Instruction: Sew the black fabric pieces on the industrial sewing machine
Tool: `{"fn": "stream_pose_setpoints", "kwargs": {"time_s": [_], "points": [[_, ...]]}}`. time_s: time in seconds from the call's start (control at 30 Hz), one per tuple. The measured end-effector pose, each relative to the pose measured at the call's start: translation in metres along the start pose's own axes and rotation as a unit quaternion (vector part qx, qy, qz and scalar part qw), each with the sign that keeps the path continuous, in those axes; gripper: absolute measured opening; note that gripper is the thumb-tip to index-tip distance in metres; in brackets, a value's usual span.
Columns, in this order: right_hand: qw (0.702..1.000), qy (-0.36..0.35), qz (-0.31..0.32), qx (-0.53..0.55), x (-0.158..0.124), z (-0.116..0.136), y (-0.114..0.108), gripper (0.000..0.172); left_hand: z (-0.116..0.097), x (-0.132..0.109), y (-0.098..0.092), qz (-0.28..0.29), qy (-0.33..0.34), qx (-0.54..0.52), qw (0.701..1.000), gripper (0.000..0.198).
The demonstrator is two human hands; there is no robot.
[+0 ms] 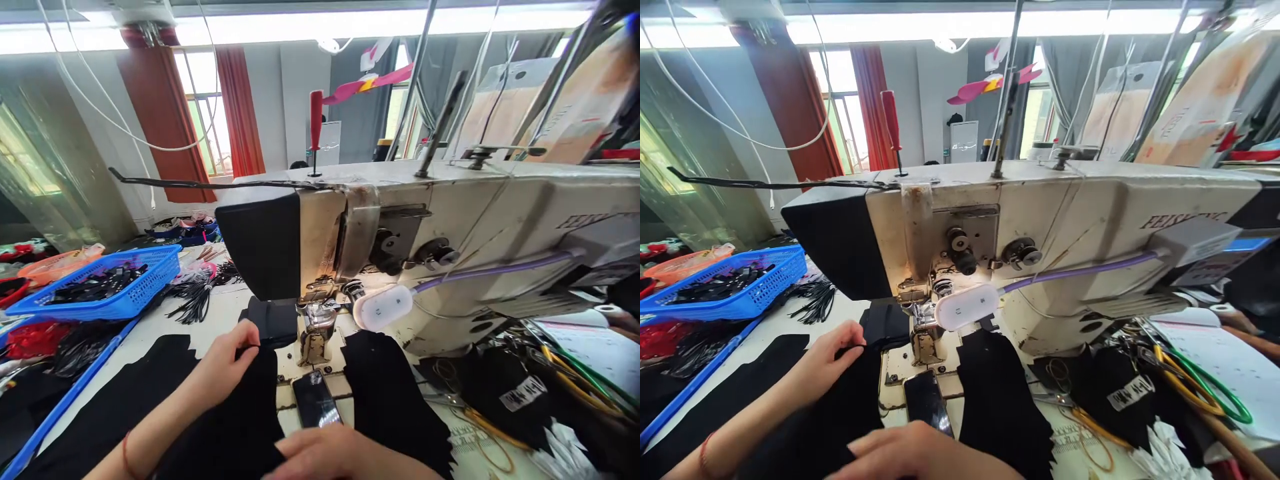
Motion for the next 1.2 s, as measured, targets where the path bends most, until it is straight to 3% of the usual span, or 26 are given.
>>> {"fn": "stream_pose_setpoints", "kwargs": {"time_s": [0.1,0.17,0.27,0.33,0.4,0.53,0.67,0.77,0.87,1.03,1.2], "points": [[0.990,0.005,-0.102,0.093,0.029,-0.020,-0.005,0.049,-0.032,-0.013,0.006,0.029,0.017,-0.029,0.999,0.019],[0.976,0.005,-0.162,0.142,0.035,-0.036,-0.012,0.054,-0.035,-0.022,0.001,-0.015,-0.030,-0.082,0.996,0.028],[0.973,-0.029,-0.193,0.121,0.033,-0.042,-0.017,0.054,-0.027,-0.033,-0.003,-0.097,-0.106,-0.150,0.978,0.033],[0.973,-0.033,-0.206,0.099,0.029,-0.044,-0.018,0.050,-0.032,-0.033,0.004,-0.072,-0.090,-0.134,0.984,0.034],[0.960,-0.007,-0.260,0.101,0.024,-0.050,-0.022,0.044,-0.038,-0.031,0.010,-0.044,-0.071,-0.113,0.990,0.035],[0.930,0.048,-0.359,0.060,0.016,-0.061,-0.031,0.019,-0.036,-0.031,0.010,-0.064,-0.111,-0.156,0.979,0.043],[0.915,-0.079,-0.382,-0.104,0.013,-0.042,-0.039,0.012,-0.026,-0.035,0.009,-0.075,-0.132,-0.213,0.965,0.044],[0.915,-0.180,-0.354,-0.074,0.014,-0.032,-0.040,0.005,-0.019,-0.037,0.011,-0.067,-0.134,-0.254,0.956,0.042],[0.905,-0.233,-0.353,-0.055,0.014,-0.029,-0.040,0.005,-0.019,-0.038,0.013,-0.081,-0.128,-0.283,0.947,0.040],[0.900,-0.178,-0.392,-0.067,0.012,-0.032,-0.039,0.009,-0.029,-0.040,0.008,-0.192,-0.128,-0.286,0.930,0.039],[0.910,-0.074,-0.409,-0.019,0.008,-0.044,-0.039,0.012,-0.034,-0.040,0.013,-0.220,-0.156,-0.332,0.904,0.040]]}}
Point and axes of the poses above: each hand's wrist, its own x-axis towards the middle knuckle, its own y-axis out of the palm, z = x × y, the point moved 6 cm from there along x, towards the middle knuckle, and after that the axes turned 1 degree about -x, right-handed, at the moved point
